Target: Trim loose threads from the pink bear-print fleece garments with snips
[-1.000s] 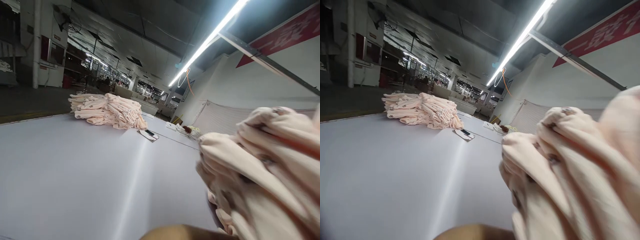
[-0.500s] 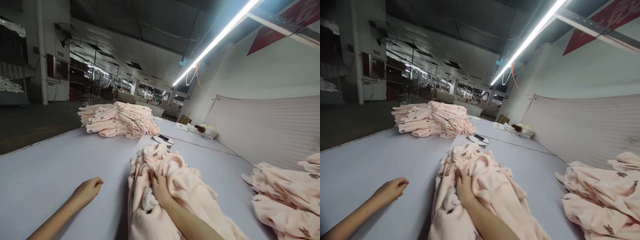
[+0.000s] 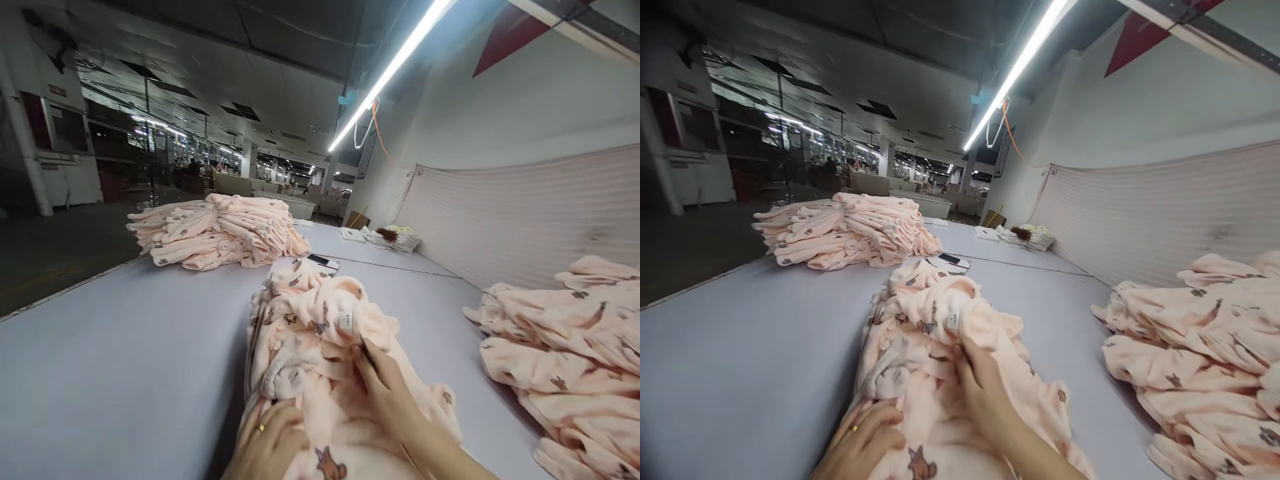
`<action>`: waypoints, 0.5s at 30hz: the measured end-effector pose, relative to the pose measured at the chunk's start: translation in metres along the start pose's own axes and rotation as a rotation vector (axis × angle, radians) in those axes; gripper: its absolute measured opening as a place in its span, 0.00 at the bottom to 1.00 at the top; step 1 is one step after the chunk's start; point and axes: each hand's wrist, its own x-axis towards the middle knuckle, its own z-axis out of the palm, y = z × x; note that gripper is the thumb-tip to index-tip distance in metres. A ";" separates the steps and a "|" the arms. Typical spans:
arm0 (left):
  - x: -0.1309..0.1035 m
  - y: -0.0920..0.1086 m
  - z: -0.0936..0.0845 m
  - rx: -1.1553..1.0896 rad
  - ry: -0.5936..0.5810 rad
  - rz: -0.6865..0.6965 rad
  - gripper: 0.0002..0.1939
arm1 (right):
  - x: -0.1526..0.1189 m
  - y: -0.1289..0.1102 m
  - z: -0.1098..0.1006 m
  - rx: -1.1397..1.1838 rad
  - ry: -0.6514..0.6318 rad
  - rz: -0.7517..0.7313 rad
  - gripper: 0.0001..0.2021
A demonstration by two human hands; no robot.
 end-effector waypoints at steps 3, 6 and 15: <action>0.001 -0.001 -0.007 -0.055 -0.117 -0.022 0.14 | -0.024 0.019 -0.036 -0.038 -0.014 0.043 0.15; 0.009 0.015 -0.034 -0.008 -0.136 -0.059 0.11 | -0.040 0.022 -0.050 -0.039 -0.008 0.066 0.14; 0.070 0.154 -0.031 -0.092 -0.505 -0.183 0.08 | -0.166 0.035 -0.070 0.144 0.248 0.371 0.16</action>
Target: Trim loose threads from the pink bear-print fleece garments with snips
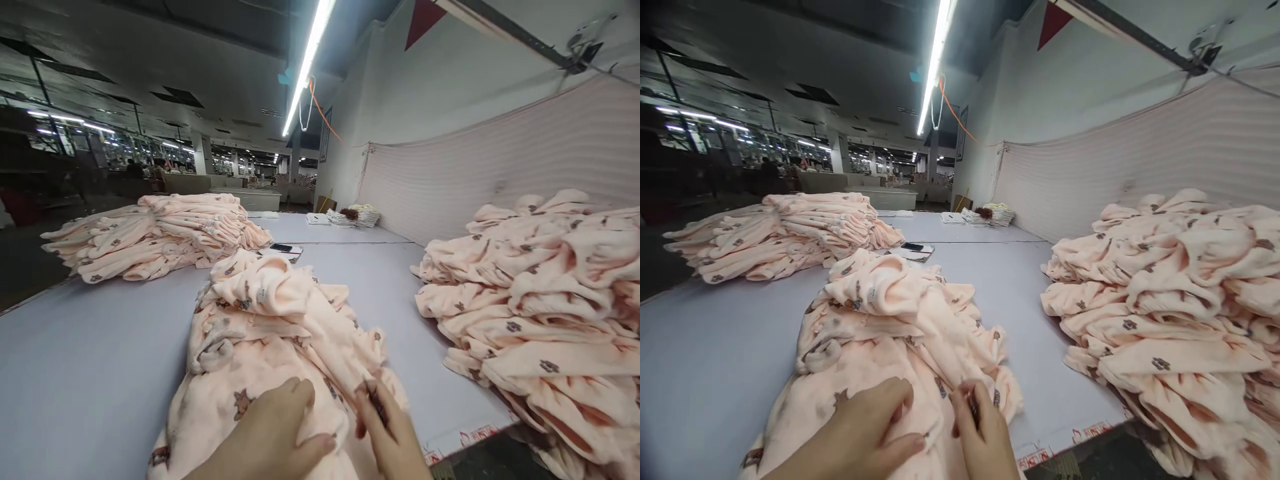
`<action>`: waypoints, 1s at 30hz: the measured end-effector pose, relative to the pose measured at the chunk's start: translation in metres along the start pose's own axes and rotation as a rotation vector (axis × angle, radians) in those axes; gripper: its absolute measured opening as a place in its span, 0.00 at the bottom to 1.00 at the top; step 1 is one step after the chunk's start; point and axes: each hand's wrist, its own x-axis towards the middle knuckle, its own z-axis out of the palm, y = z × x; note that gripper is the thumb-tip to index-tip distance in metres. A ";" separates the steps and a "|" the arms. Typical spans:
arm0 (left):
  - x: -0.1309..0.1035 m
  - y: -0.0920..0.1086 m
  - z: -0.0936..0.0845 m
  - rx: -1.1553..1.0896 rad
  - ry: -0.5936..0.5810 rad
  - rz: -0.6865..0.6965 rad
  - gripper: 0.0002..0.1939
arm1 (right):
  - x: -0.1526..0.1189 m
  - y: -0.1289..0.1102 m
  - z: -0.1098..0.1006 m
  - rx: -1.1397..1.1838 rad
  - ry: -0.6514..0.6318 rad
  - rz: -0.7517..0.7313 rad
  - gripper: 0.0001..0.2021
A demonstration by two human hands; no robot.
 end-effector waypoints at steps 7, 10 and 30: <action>-0.008 -0.009 0.024 -0.204 0.149 -0.026 0.07 | -0.017 -0.003 0.037 0.286 -0.001 0.030 0.10; -0.030 -0.025 0.027 -0.350 0.383 0.080 0.07 | -0.019 -0.024 0.044 0.199 -0.023 -0.068 0.06; -0.045 -0.044 0.034 -0.581 0.463 0.206 0.09 | -0.017 -0.056 0.005 -0.328 -0.309 -0.475 0.10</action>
